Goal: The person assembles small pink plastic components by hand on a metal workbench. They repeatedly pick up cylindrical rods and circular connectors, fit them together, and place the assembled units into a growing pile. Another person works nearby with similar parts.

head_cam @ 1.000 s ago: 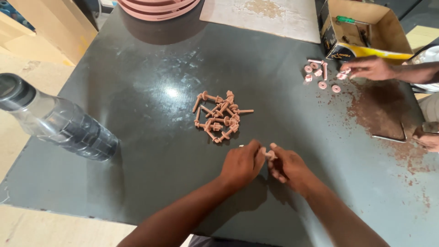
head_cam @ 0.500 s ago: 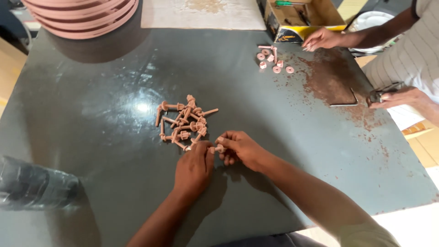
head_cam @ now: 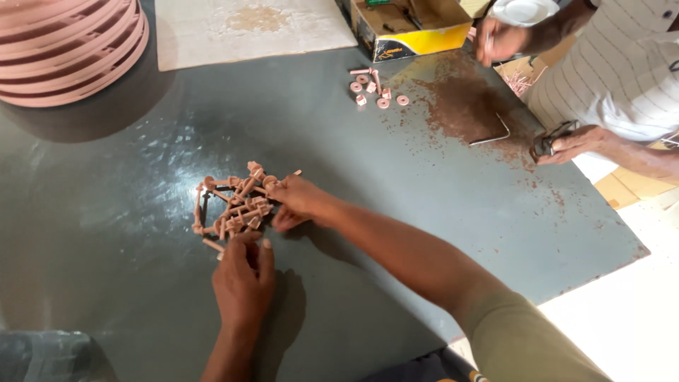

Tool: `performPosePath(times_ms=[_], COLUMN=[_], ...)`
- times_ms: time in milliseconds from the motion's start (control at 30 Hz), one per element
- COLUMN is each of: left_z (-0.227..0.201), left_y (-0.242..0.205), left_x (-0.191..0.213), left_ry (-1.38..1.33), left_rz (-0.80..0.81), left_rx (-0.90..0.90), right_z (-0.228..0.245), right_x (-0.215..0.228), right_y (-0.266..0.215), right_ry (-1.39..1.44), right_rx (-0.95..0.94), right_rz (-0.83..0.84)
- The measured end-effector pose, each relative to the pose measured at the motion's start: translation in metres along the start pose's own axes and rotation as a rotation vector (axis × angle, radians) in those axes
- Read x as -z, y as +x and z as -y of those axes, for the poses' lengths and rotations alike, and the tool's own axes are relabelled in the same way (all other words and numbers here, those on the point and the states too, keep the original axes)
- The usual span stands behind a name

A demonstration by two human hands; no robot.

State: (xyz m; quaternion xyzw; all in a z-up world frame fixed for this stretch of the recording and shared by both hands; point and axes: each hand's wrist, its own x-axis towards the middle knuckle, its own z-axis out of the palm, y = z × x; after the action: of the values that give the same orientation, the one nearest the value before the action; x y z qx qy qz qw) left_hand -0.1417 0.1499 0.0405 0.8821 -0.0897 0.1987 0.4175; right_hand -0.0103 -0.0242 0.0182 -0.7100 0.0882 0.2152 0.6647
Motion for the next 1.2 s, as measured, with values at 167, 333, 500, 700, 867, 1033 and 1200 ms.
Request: performPosePath(times_ms=[167,333,500,700,867,1033,1200], left_z=[0.002,0.006,0.003,-0.005,-0.032,-0.055,-0.058], left_y=[-0.005,-0.001,0.006,0.008,0.031,0.063,0.052], left_x=[-0.012,-0.029,-0.038,-0.05,-0.087,-0.15,-0.176], left_ry=[0.0,-0.056,0.074,0.114,-0.104,-1.062,-1.014], left_rz=[0.255,0.226,0.278,0.26,0.152,0.149,0.394], left_rx=[0.095,0.095,0.254,0.393,0.363,0.775,0.621], right_z=[0.006,0.042,0.049,0.063,0.093,0.043,0.012], right_x=[0.12,0.27,0.325,0.312,0.283,0.226,0.221], right_y=[0.054,0.129,0.169,0.155,0.072,-0.026,-0.024], right_ry=[-0.975,-1.017,-1.121,-0.957,-0.644,-0.772,-0.714], right_rx=[0.597,0.377,0.248,0.187,0.222,0.507,0.517], right_rz=[-0.59,-0.906,-0.808,-0.72,-0.618,0.256,0.319])
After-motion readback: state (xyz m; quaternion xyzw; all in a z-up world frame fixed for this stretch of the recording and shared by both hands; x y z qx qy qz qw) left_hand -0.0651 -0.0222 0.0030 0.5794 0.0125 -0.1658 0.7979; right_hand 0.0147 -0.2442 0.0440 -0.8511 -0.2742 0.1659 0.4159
